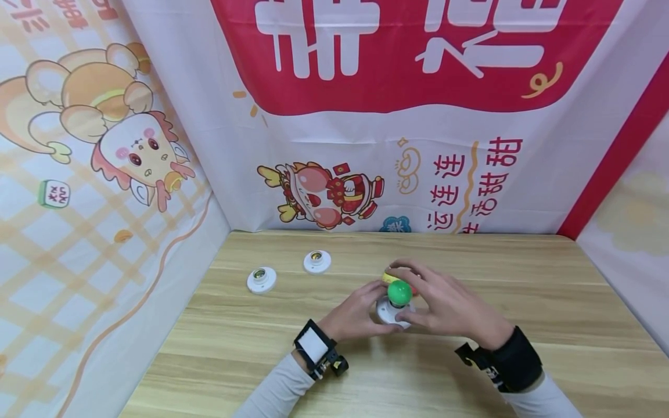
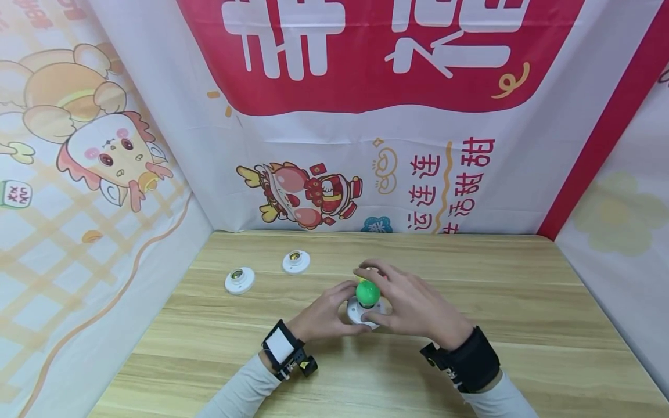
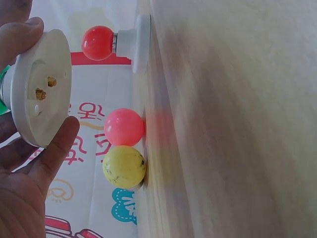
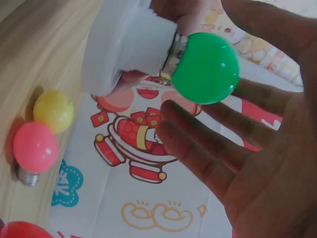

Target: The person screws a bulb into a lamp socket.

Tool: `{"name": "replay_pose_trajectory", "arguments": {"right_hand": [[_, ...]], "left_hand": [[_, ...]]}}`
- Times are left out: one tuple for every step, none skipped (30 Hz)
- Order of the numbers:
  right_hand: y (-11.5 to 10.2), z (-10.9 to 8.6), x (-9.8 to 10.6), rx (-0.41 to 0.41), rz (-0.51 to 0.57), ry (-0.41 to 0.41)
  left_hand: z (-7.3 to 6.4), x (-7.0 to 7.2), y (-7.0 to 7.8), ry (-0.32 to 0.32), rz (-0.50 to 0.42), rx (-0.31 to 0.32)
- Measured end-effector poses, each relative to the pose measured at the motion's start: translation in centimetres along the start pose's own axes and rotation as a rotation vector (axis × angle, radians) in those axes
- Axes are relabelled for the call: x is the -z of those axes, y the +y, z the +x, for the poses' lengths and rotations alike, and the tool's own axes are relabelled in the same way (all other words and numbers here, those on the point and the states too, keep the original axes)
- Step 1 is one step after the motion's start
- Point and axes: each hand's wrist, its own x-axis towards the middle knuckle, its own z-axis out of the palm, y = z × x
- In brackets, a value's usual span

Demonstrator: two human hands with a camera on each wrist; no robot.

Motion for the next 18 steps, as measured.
{"name": "replay_pose_trajectory", "arguments": {"right_hand": [[-0.02, -0.02, 0.06, 0.017, 0.005, 0.004], [-0.04, -0.03, 0.12, 0.033, 0.009, 0.007], [-0.06, -0.03, 0.18, 0.052, 0.011, 0.010], [-0.07, -0.03, 0.21, 0.072, 0.008, 0.014], [-0.09, -0.03, 0.24, 0.086, 0.004, 0.016], [-0.11, -0.02, 0.26, 0.096, 0.001, 0.019], [-0.14, -0.01, 0.27, 0.103, -0.004, 0.020], [-0.16, 0.00, 0.28, 0.107, -0.008, 0.019], [-0.18, 0.01, 0.28, 0.107, -0.011, 0.018], [-0.19, 0.02, 0.28, 0.104, -0.012, 0.017], [-0.19, 0.02, 0.26, 0.098, -0.012, 0.015], [-0.20, 0.02, 0.24, 0.092, -0.011, 0.012], [-0.19, 0.02, 0.22, 0.086, -0.011, 0.008], [-0.17, 0.01, 0.20, 0.080, -0.011, 0.006], [-0.14, 0.00, 0.15, 0.074, -0.014, 0.006], [-0.12, 0.02, 0.08, 0.069, -0.019, 0.007], [-0.09, 0.04, 0.01, 0.062, -0.022, 0.007], [-0.08, 0.07, -0.04, 0.056, -0.026, 0.010]], "left_hand": [[0.00, 0.01, 0.00, 0.002, 0.005, -0.001], [-0.01, 0.03, -0.01, 0.005, 0.005, -0.001], [-0.01, 0.02, -0.02, 0.006, 0.000, -0.001], [-0.01, 0.03, -0.03, 0.009, 0.000, -0.002], [-0.01, 0.04, -0.05, 0.010, -0.006, -0.003], [-0.01, 0.03, -0.08, 0.011, -0.012, -0.002], [0.00, 0.03, -0.11, 0.010, -0.021, -0.002], [0.01, 0.02, -0.14, 0.010, -0.029, -0.002], [0.01, 0.01, -0.16, 0.009, -0.036, -0.003], [0.02, -0.01, -0.18, 0.008, -0.043, -0.004], [0.03, -0.03, -0.19, 0.007, -0.050, -0.007], [0.03, -0.05, -0.20, 0.008, -0.054, -0.011], [0.02, -0.09, -0.23, 0.009, -0.056, -0.017], [0.01, -0.12, -0.23, 0.009, -0.055, -0.022], [0.02, -0.14, -0.25, 0.008, -0.052, -0.028], [-0.01, -0.14, -0.24, 0.007, -0.051, -0.032], [-0.03, -0.14, -0.24, 0.007, -0.051, -0.033], [-0.05, -0.15, -0.26, 0.006, -0.051, -0.035]]}}
